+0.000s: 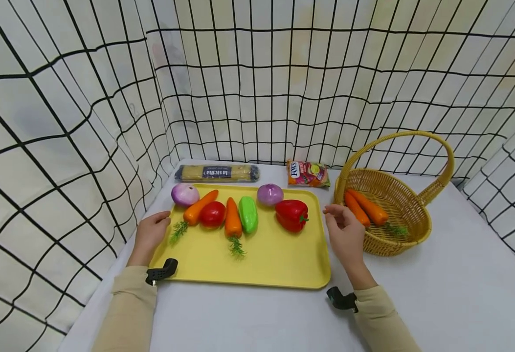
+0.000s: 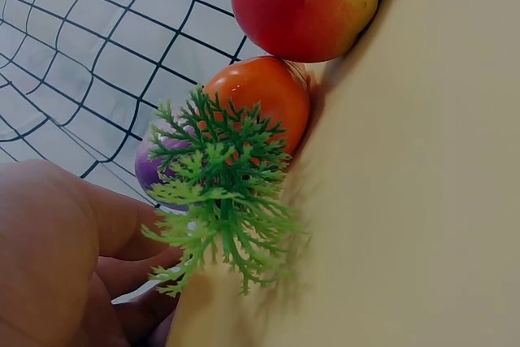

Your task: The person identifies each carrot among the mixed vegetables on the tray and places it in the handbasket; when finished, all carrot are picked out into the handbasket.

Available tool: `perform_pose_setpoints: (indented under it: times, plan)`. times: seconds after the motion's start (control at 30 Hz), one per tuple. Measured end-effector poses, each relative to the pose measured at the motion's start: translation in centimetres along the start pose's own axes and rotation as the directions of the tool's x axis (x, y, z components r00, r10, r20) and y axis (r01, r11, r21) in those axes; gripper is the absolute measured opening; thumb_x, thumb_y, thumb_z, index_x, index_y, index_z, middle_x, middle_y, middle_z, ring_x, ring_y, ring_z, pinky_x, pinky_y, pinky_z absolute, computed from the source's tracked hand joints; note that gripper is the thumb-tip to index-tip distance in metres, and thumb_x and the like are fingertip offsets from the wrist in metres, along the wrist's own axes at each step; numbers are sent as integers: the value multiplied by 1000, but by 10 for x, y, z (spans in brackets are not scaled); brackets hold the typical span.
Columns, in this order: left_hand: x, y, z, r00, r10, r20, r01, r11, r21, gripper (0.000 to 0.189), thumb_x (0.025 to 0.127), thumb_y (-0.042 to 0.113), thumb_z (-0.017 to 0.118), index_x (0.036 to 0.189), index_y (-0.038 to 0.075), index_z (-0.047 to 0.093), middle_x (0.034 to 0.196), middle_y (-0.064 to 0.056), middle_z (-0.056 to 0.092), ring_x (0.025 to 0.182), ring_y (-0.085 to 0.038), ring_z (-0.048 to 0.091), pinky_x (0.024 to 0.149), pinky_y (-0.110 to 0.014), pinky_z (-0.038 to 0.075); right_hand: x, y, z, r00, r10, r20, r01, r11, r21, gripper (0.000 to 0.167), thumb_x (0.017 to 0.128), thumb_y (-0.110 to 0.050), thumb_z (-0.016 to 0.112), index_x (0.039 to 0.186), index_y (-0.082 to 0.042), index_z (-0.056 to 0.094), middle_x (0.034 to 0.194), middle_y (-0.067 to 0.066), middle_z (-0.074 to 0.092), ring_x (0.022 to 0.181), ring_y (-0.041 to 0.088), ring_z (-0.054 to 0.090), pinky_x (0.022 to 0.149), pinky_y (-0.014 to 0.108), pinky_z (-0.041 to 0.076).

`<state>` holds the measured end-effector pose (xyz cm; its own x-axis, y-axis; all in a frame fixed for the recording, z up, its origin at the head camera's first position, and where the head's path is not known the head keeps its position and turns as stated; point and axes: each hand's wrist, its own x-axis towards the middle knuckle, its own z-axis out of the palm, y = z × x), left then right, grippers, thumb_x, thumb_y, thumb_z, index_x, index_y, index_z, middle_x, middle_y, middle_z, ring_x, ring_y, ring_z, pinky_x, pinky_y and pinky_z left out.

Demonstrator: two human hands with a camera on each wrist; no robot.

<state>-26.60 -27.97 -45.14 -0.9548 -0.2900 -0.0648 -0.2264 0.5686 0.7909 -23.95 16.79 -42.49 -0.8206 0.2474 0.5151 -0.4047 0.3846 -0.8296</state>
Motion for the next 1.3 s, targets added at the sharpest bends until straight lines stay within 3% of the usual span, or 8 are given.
perform_pose_setpoints:
  times: [0.13,0.33,0.5,0.77,1.0,1.3]
  plan:
    - [-1,2,-1,1000,3,10,-3,1000,4,47,104,25,40,146,2,45,146,-22,45,135,-41,38,109,-52,34,-8,-1,14,992,66,103,-68,998,12,14,93,-6,63,105,-3,71,98,9,71,75,14,60,63,16,47]
    - [-2,2,-2,1000,0,-18,0,1000,8,46,104,24,41,144,2,47,146,-22,46,135,-40,39,108,-52,36,-19,-8,34,960,154,234,-160,987,5,16,93,-4,62,108,-2,69,104,13,70,81,24,61,68,16,48]
    - [-2,2,-2,999,-2,-46,3,1000,13,46,103,23,41,143,3,49,145,-21,47,135,-40,39,106,-52,37,-24,-14,44,942,191,276,-210,977,37,16,93,-2,63,108,-1,69,105,14,70,85,26,63,71,16,49]
    - [-1,1,-1,999,-7,-46,7,1000,3,46,103,23,40,143,4,49,145,-20,48,134,-40,40,106,-52,37,-34,-27,70,922,116,370,-163,982,98,17,90,-6,66,107,-8,69,106,8,70,82,19,64,74,23,53]
    - [-3,3,1,999,-2,-34,2,1000,-1,45,103,22,41,143,4,50,144,-21,48,132,-39,43,102,-50,41,-43,-47,99,891,131,434,-195,975,106,23,88,-5,68,112,-6,67,114,12,68,95,25,66,87,36,56]
    - [-4,3,1,999,3,-40,-3,1000,2,45,103,23,41,142,3,51,143,-22,49,128,-39,46,96,-47,43,-38,-65,131,847,120,517,-196,976,93,31,89,-7,68,120,-2,65,122,16,65,108,34,65,92,39,54]
